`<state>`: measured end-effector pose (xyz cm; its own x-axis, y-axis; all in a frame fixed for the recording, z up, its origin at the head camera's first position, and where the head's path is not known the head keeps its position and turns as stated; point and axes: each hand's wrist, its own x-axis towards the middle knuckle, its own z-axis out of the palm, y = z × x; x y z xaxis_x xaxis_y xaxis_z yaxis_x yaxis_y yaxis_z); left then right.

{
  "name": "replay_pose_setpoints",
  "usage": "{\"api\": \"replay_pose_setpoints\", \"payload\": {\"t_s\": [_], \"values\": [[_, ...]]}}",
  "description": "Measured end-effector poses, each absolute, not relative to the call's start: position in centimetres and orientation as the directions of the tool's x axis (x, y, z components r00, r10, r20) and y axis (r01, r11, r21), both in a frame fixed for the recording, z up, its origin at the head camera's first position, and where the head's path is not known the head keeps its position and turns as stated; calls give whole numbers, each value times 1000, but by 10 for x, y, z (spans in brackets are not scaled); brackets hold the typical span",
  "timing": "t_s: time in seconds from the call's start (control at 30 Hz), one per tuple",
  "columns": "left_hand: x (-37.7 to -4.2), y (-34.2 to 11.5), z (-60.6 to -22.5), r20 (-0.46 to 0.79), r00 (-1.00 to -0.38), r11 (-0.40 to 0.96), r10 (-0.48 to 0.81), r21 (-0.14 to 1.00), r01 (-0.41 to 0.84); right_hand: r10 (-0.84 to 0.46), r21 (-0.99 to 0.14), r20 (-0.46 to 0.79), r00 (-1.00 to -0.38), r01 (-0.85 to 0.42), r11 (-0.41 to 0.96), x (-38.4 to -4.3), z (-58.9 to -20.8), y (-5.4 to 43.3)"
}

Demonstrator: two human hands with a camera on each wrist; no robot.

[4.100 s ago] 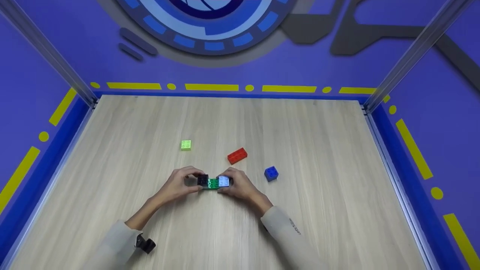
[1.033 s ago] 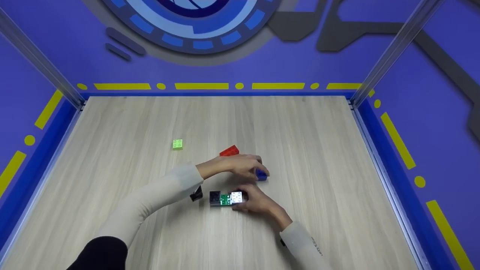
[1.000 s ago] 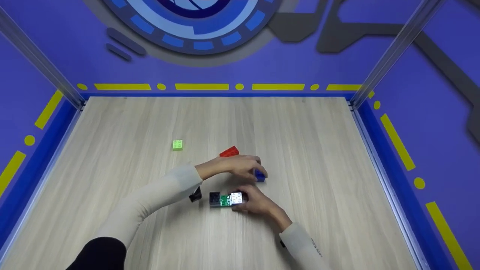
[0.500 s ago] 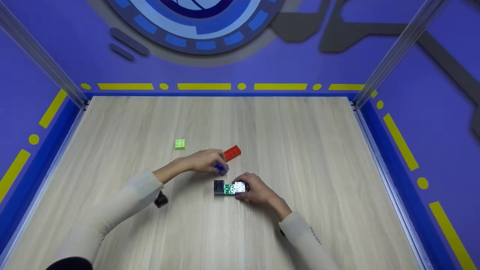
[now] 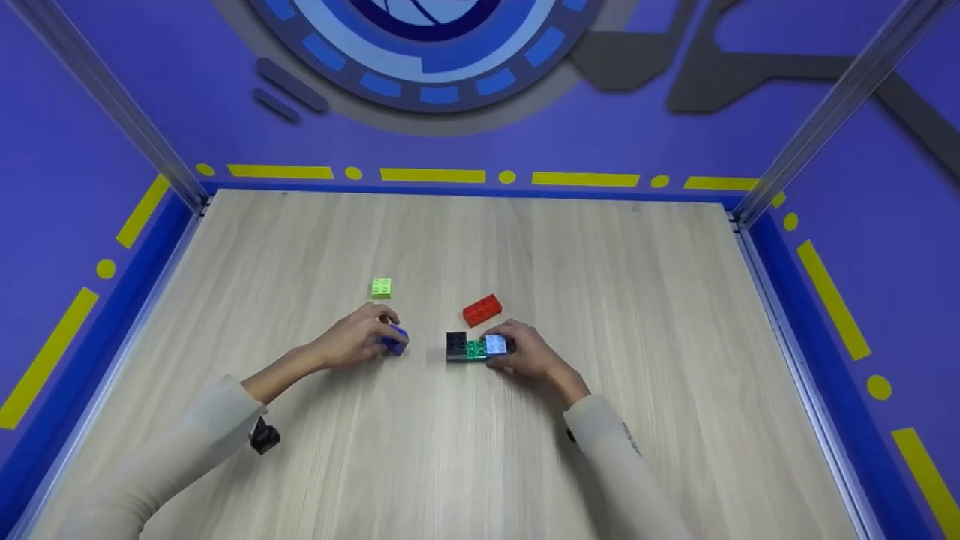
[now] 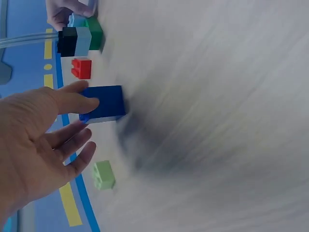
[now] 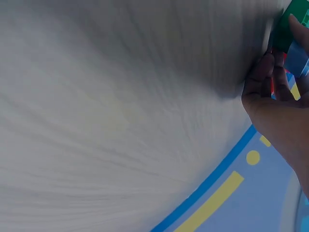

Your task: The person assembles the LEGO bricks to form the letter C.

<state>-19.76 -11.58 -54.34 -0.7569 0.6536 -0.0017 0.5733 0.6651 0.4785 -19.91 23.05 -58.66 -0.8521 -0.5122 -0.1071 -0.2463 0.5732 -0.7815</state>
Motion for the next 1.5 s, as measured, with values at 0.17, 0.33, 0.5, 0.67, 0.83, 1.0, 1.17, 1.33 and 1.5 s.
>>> {"api": "replay_pose_setpoints", "payload": {"t_s": [0.17, 0.33, 0.5, 0.67, 0.83, 1.0, 1.17, 1.33, 1.5], "values": [[-192, -123, -551, -26, -832, 692, 554, 569, 443, -498, -785, -131, -857, -217, 580, -205, -591, 220], [-194, -120, -559, -70, -876, 710, 478, 617, 338, -490, -791, -137, -861, -203, 577, -209, -593, 209], [-197, -117, -560, -12, -895, 675, 445, 661, 327, -504, -802, -117, -856, -218, 556, -211, -591, 202], [-201, -106, -552, 137, -864, 555, 484, 715, 424, -486, -805, -149, -861, -179, 565, -210, -593, 203], [-202, -92, -543, 180, -831, 466, 527, 756, 459, -480, -809, -122, -869, -193, 556, -210, -593, 205], [-201, -81, -540, 167, -841, 494, 514, 744, 450, -503, -810, -104, -858, -220, 543, -212, -594, 204], [-201, -74, -543, 170, -832, 525, 528, 705, 476, -508, -812, -71, -858, -247, 529, -212, -596, 202], [-203, -70, -543, 149, -803, 507, 578, 705, 496, -514, -805, -69, -855, -256, 535, -211, -596, 202], [-203, -68, -544, 144, -799, 510, 584, 701, 499, -502, -803, -97, -860, -230, 550, -209, -594, 200]]}}
